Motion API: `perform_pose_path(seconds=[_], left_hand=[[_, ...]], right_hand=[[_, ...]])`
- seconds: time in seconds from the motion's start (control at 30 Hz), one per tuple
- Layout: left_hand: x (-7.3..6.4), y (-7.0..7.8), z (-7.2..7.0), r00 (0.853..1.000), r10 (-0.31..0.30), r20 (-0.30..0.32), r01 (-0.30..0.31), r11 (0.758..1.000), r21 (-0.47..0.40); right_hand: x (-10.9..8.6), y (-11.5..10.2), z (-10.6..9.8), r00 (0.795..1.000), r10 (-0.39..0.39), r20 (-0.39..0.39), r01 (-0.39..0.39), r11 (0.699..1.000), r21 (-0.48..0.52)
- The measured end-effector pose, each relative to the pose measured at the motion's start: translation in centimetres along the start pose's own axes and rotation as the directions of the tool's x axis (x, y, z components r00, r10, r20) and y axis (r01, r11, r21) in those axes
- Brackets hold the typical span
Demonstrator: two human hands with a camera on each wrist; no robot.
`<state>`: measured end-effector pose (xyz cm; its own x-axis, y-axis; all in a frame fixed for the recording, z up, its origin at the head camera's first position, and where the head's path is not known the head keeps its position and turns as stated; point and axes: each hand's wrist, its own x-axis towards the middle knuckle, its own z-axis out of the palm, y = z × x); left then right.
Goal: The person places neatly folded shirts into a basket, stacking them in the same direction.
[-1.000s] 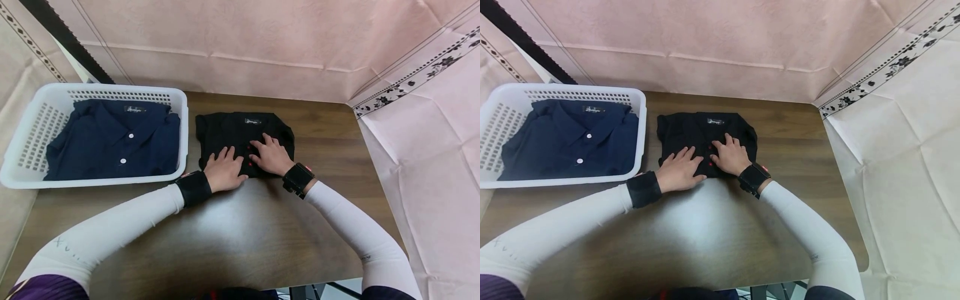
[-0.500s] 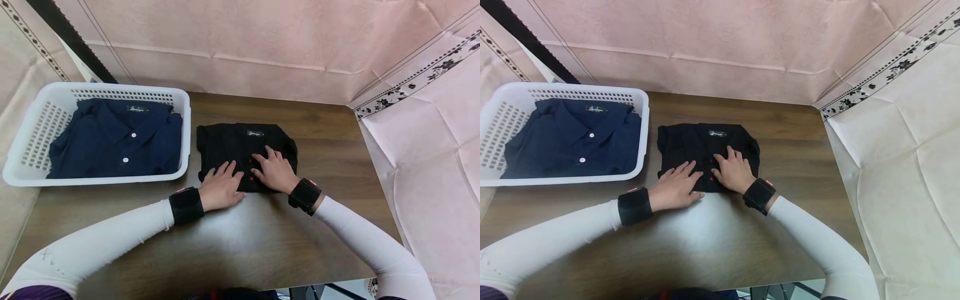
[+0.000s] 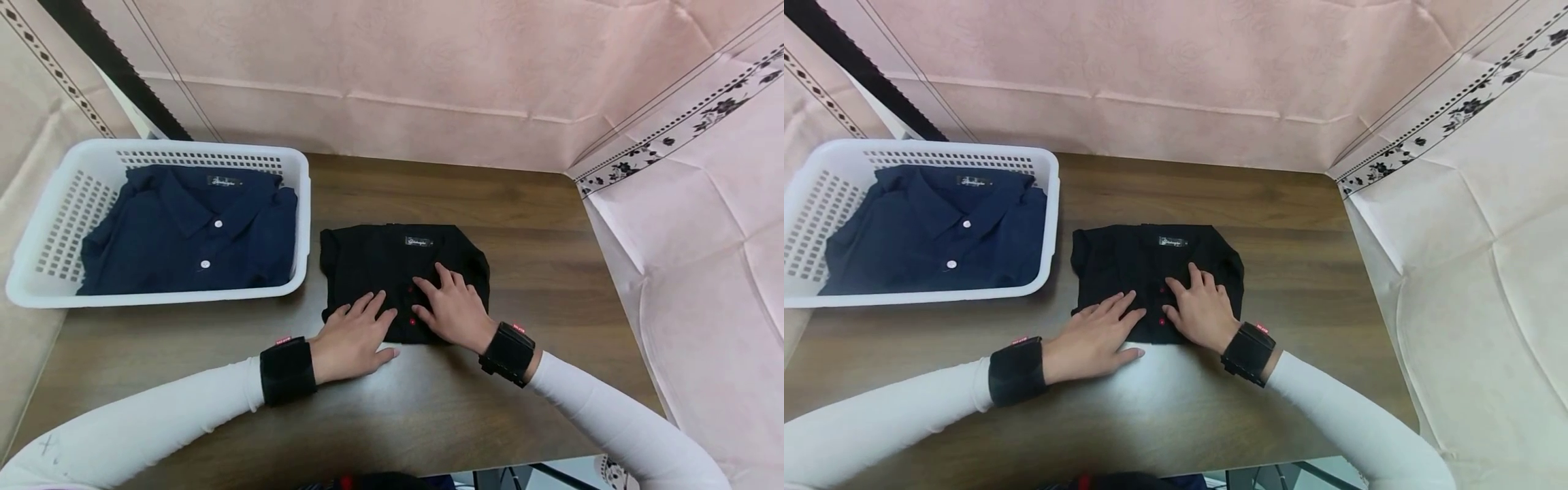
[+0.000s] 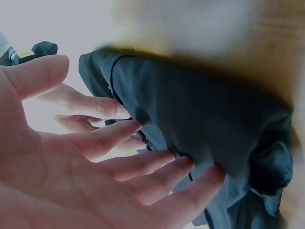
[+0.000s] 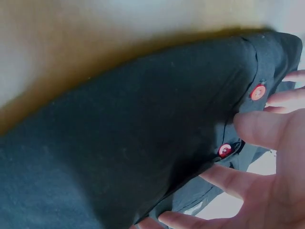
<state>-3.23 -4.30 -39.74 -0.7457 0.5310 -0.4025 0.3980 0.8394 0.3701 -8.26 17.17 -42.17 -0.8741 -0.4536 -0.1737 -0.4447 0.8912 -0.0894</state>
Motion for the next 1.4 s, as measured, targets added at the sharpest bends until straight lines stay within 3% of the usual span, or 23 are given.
perform_pose_path(seconds=[0.53,0.7,0.8,0.93,1.1,1.2,1.3,1.4], left_hand=[[-2.5,0.3,2.0,0.994,0.073,-0.083,-0.073,0.997,0.010],[-2.8,0.2,2.2,0.993,0.046,-0.106,-0.046,0.999,0.000],[-2.8,-0.1,2.1,0.988,0.033,-0.150,-0.035,0.999,-0.014],[-3.0,-0.9,1.7,0.964,0.024,-0.266,-0.045,0.996,-0.074],[-3.4,-2.4,1.2,0.900,-0.010,-0.436,-0.086,0.976,-0.201],[-3.9,-3.3,0.9,0.873,-0.061,-0.484,-0.083,0.959,-0.271],[-4.4,-4.1,1.0,0.865,-0.132,-0.483,-0.057,0.933,-0.355],[-4.4,-5.0,1.3,0.881,-0.205,-0.427,-0.020,0.885,-0.466]], right_hand=[[-3.1,-1.3,0.9,0.998,-0.014,-0.059,0.017,0.999,0.051],[-3.3,-1.2,1.1,0.998,-0.015,-0.057,0.019,0.996,0.084],[-3.3,-0.9,0.8,0.998,0.002,-0.061,0.005,0.994,0.111],[-3.1,0.1,-0.1,0.994,0.029,-0.106,-0.012,0.987,0.159],[-3.1,1.8,-1.2,0.975,0.068,-0.214,-0.026,0.980,0.195],[-3.3,3.0,-1.2,0.965,0.116,-0.234,-0.065,0.974,0.216],[-3.2,4.2,-1.0,0.960,0.191,-0.204,-0.136,0.957,0.258],[-3.2,5.8,-0.7,0.952,0.279,-0.123,-0.227,0.918,0.324]])
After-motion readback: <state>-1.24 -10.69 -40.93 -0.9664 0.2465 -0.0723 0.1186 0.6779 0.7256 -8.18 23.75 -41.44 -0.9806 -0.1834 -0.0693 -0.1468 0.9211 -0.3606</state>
